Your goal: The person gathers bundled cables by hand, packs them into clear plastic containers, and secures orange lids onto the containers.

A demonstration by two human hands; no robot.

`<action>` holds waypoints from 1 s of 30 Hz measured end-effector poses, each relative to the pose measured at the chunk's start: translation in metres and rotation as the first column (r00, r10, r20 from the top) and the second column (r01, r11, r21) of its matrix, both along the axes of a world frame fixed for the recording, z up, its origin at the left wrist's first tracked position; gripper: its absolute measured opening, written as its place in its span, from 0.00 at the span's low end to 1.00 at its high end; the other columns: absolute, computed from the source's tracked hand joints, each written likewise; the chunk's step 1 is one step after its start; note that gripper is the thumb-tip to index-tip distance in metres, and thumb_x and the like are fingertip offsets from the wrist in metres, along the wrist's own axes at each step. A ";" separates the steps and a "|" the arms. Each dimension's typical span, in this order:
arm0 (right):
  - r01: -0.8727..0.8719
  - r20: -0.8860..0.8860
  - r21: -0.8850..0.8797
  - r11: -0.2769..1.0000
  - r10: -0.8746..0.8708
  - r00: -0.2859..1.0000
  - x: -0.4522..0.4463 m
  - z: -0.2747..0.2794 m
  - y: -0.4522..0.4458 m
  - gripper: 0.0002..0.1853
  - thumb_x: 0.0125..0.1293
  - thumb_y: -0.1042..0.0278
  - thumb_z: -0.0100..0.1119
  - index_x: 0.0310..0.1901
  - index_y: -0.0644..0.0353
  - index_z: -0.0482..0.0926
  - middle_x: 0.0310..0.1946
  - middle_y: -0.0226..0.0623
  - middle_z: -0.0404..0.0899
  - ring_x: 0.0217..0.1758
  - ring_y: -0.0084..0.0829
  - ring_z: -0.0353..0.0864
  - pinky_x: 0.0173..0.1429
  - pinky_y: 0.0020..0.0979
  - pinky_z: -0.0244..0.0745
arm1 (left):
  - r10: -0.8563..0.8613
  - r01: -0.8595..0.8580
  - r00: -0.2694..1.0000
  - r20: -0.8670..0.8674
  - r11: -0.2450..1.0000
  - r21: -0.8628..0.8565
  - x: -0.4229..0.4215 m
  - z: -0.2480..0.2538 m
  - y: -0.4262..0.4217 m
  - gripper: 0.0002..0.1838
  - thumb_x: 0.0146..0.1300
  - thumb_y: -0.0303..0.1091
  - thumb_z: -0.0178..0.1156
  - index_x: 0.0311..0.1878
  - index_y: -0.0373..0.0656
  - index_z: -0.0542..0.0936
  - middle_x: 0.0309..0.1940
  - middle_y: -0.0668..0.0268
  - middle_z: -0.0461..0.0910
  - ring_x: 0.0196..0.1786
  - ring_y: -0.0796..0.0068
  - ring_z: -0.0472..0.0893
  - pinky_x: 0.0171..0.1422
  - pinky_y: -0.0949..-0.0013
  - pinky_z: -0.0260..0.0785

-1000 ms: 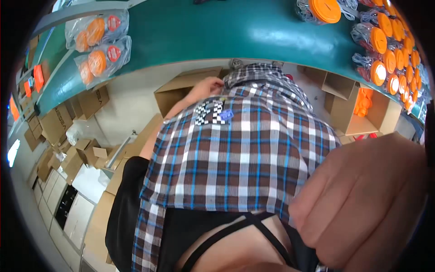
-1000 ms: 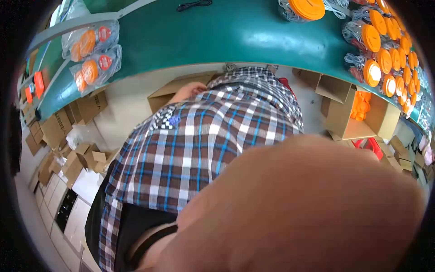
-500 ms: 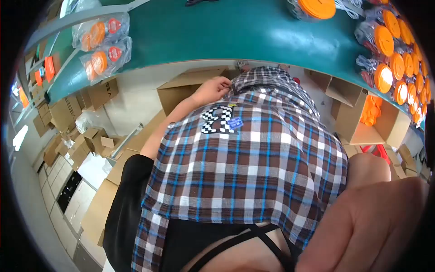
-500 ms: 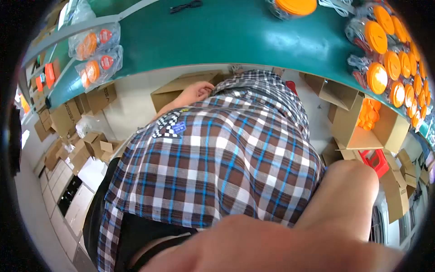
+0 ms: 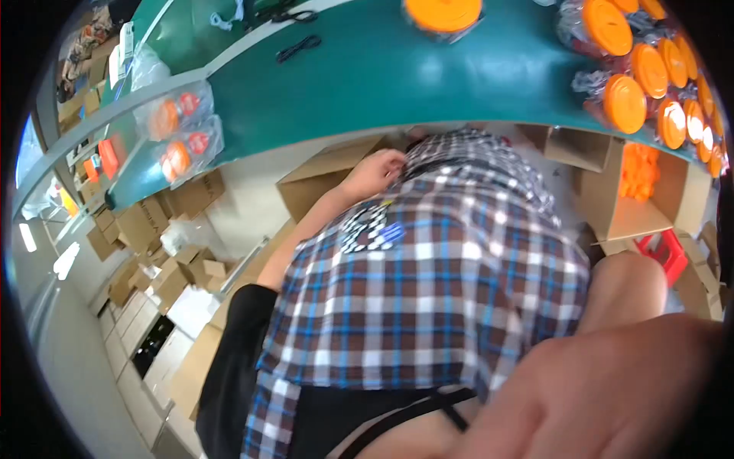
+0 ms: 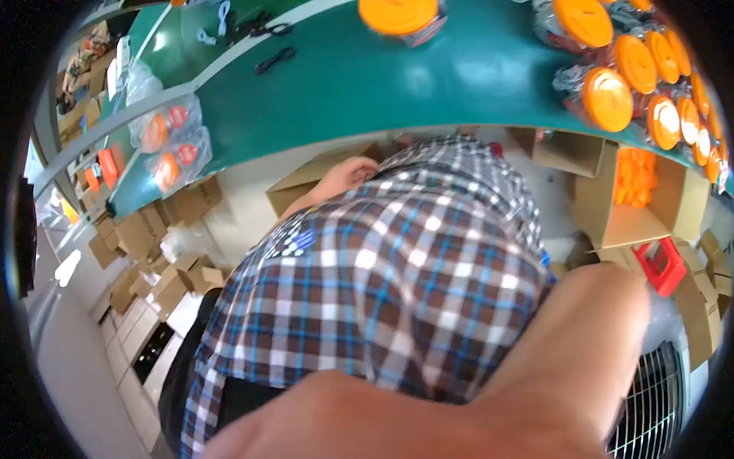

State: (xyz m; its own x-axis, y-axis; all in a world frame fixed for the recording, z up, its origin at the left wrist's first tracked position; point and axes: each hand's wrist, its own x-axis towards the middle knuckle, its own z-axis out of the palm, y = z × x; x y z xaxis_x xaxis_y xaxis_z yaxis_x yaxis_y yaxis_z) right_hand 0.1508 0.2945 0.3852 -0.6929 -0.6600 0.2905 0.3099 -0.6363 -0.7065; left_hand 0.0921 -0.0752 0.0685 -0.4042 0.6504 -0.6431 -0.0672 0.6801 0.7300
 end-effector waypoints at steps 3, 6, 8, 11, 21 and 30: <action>-0.003 0.022 0.022 1.000 0.002 1.000 0.004 -0.003 0.014 0.20 0.63 0.70 0.60 0.13 0.57 0.68 0.11 0.31 0.65 0.13 0.28 0.54 0.24 0.30 0.55 | 0.022 -0.025 0.999 0.041 0.998 0.053 0.028 -0.019 0.027 0.17 0.63 0.22 0.59 0.55 0.44 0.80 0.48 0.62 0.81 0.41 0.71 0.81 0.48 0.67 0.75; -0.028 0.048 -0.005 1.000 0.028 0.998 0.004 -0.005 0.027 0.20 0.63 0.69 0.60 0.13 0.57 0.68 0.11 0.31 0.65 0.14 0.28 0.54 0.24 0.30 0.55 | 0.100 -0.106 0.990 0.102 0.993 0.056 0.029 -0.014 0.035 0.18 0.63 0.21 0.58 0.56 0.44 0.80 0.49 0.62 0.81 0.41 0.70 0.81 0.48 0.67 0.75; -0.021 0.075 0.035 0.999 0.019 0.997 0.004 -0.010 0.038 0.20 0.63 0.69 0.60 0.13 0.57 0.69 0.11 0.31 0.65 0.14 0.28 0.54 0.24 0.30 0.55 | 0.078 -0.080 0.995 0.062 0.996 0.036 0.022 0.001 0.057 0.20 0.62 0.20 0.57 0.57 0.45 0.80 0.49 0.63 0.81 0.42 0.70 0.81 0.48 0.67 0.74; 0.056 0.188 0.190 0.980 -0.092 0.978 0.008 -0.027 0.060 0.20 0.63 0.69 0.61 0.13 0.57 0.69 0.11 0.31 0.65 0.14 0.28 0.55 0.24 0.29 0.56 | 0.063 -0.064 0.998 0.018 0.997 0.036 0.031 -0.001 0.063 0.21 0.61 0.19 0.56 0.58 0.45 0.80 0.50 0.64 0.81 0.43 0.69 0.81 0.50 0.68 0.74; -0.350 0.285 0.935 -0.054 -0.471 0.835 0.124 -0.247 0.161 0.14 0.69 0.59 0.60 0.29 0.59 0.82 0.26 0.33 0.79 0.28 0.27 0.72 0.35 0.28 0.67 | -0.283 0.161 0.908 -0.308 0.916 -0.367 0.015 0.036 0.075 0.21 0.63 0.29 0.61 0.61 0.43 0.78 0.52 0.61 0.81 0.49 0.60 0.82 0.54 0.63 0.74; -0.232 0.235 0.972 0.046 -0.064 0.970 0.074 -0.266 0.170 0.27 0.64 0.53 0.61 0.60 0.61 0.82 0.53 0.51 0.85 0.53 0.45 0.83 0.63 0.41 0.76 | 0.237 -0.311 0.689 -0.685 0.950 0.016 -0.080 0.057 0.141 0.48 0.61 0.44 0.70 0.80 0.45 0.55 0.78 0.51 0.54 0.77 0.43 0.61 0.79 0.50 0.59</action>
